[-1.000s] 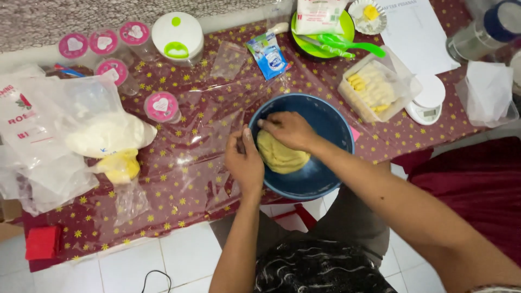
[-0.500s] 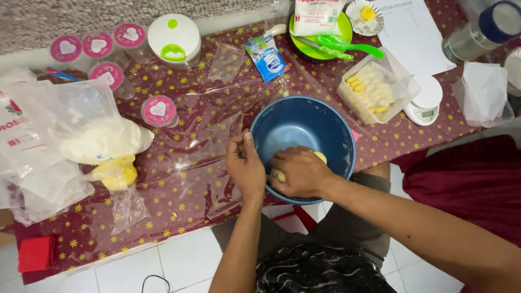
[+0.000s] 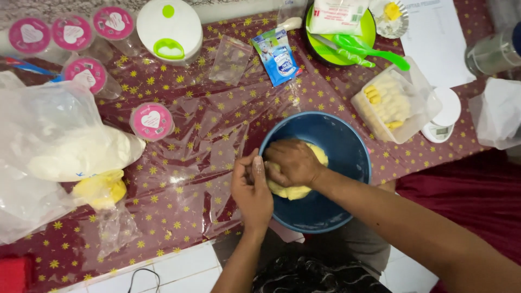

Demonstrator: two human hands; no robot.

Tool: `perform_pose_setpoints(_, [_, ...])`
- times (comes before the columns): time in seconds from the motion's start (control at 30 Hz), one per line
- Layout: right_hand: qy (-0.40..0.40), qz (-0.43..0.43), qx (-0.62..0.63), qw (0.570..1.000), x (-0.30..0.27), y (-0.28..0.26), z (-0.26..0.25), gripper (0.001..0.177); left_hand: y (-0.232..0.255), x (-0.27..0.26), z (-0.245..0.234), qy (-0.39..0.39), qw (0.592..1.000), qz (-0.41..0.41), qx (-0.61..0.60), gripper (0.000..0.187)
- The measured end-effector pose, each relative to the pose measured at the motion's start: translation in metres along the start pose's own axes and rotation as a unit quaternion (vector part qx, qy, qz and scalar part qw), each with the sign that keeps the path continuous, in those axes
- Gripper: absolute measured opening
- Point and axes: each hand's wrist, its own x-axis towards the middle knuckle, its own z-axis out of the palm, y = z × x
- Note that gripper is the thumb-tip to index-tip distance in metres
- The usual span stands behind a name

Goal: Kneading a ball of yellow dough in a blue bowl on a table.

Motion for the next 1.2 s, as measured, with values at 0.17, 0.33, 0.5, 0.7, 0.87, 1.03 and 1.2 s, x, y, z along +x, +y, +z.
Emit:
perform_pose_setpoints(0.17, [0.002, 0.100, 0.036, 0.994, 0.016, 0.009, -0.014, 0.033, -0.003, -0.004, 0.003, 0.016, 1.000, 0.009, -0.010, 0.016])
perform_pose_setpoints(0.33, [-0.095, 0.389, 0.076, 0.913, 0.035, -0.001, -0.026, 0.043, -0.016, -0.005, 0.008, 0.064, 0.997, 0.046, -0.018, 0.011])
perform_pose_setpoints(0.5, [-0.081, 0.457, 0.097, 0.881, 0.034, -0.013, -0.037, 0.041, -0.011, -0.011, 0.002, 0.087, 0.993, 0.075, 0.013, 0.006])
perform_pose_setpoints(0.7, [0.094, 0.557, 0.156, 0.810, 0.023, -0.015, -0.061, 0.039, -0.023, -0.011, -0.005, 0.093, 0.994, 0.057, 0.021, 0.008])
perform_pose_setpoints(0.87, [0.231, 0.603, 0.346, 0.681, 0.031, -0.051, -0.097, 0.042, -0.003, -0.017, -0.005, 0.093, 0.994, 0.055, 0.031, 0.009])
perform_pose_setpoints(1.03, [0.228, 0.509, 0.460, 0.691, 0.012, -0.039, -0.087, 0.026, 0.014, -0.022, -0.001, 0.093, 0.995, 0.023, 0.028, 0.009])
perform_pose_setpoints(1.2, [-0.162, 0.376, 0.263, 0.874, 0.018, -0.030, -0.133, 0.051, 0.012, -0.020, 0.002, 0.122, 0.992, 0.028, 0.026, 0.010])
